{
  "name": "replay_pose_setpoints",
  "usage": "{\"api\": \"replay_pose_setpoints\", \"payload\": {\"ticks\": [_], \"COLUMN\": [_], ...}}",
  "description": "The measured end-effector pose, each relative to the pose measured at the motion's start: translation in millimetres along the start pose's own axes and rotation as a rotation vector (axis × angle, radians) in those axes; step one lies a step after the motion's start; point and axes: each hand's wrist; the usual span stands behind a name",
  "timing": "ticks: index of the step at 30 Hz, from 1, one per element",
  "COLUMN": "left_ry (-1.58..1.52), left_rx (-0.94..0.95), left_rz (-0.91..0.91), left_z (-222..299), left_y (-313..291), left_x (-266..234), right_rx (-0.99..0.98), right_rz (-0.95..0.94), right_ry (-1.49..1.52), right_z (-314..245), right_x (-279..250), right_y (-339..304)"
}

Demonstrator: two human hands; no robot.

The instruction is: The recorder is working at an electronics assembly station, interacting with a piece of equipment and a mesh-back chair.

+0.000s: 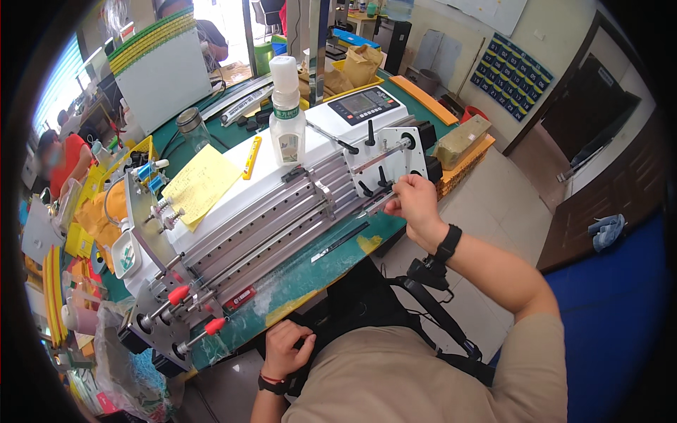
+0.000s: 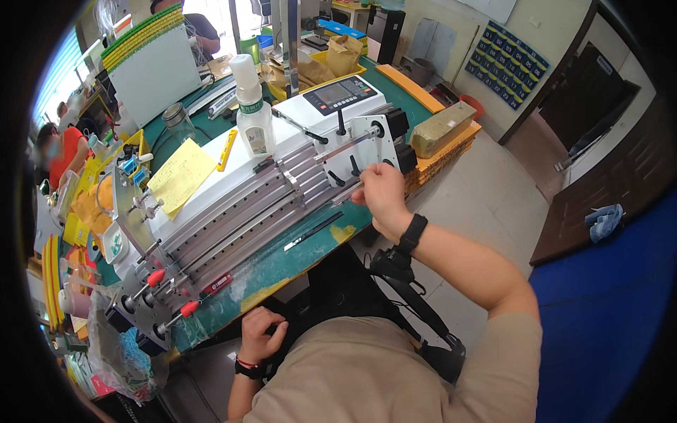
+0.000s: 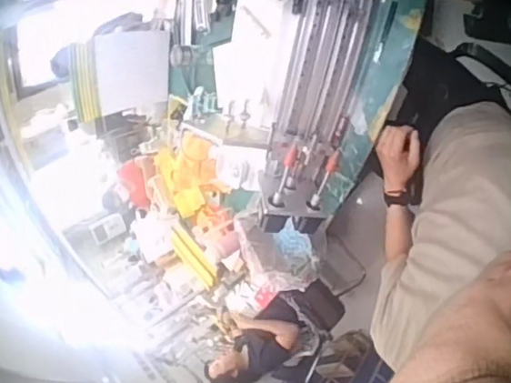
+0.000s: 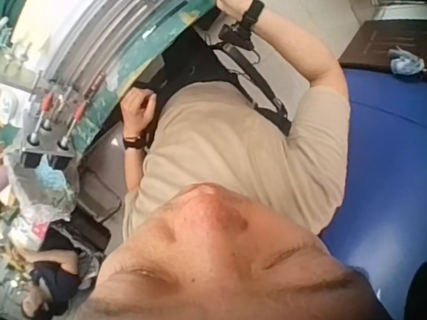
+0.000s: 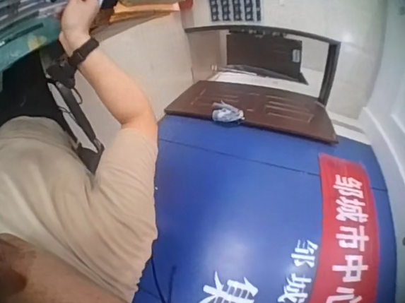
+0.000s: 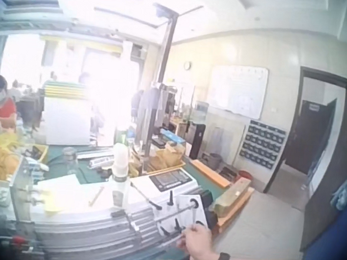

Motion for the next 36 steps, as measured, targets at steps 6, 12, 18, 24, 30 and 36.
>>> {"api": "replay_pose_setpoints", "payload": {"ticks": [6,12,18,24,30,36], "left_ry": [-0.046,-0.025,0.004,0.083,0.078,0.167], "left_rx": [-0.046,-0.029,0.000,0.072,0.082,0.129], "left_rz": [-0.010,-0.051,-0.066,0.034,0.051,0.076], "left_z": [7,7,19,8,8,11], "left_y": [2,7,11,36,46,39], "left_x": [-6,-5,-12,-24,-19,-21], "right_rx": [-0.228,-0.542,-0.108,0.098,0.203,0.286], "right_rz": [-0.121,-0.318,-0.432,-0.287,-0.248,-0.110], "right_ry": [-0.385,-0.954,-0.986,-0.596,-0.551,-0.309], "right_z": [-13,-44,-76,-63,-63,-47], "right_x": [-17,-22,-16,-15,-12,-9], "right_y": [-4,19,12,9,17,7]}}
Point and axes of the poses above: each hand's wrist, its own y-axis towards the middle knuckle, its own x-axis out of the palm, z = x × y, and after that the axes turned 4 degrees about -x, right-handed
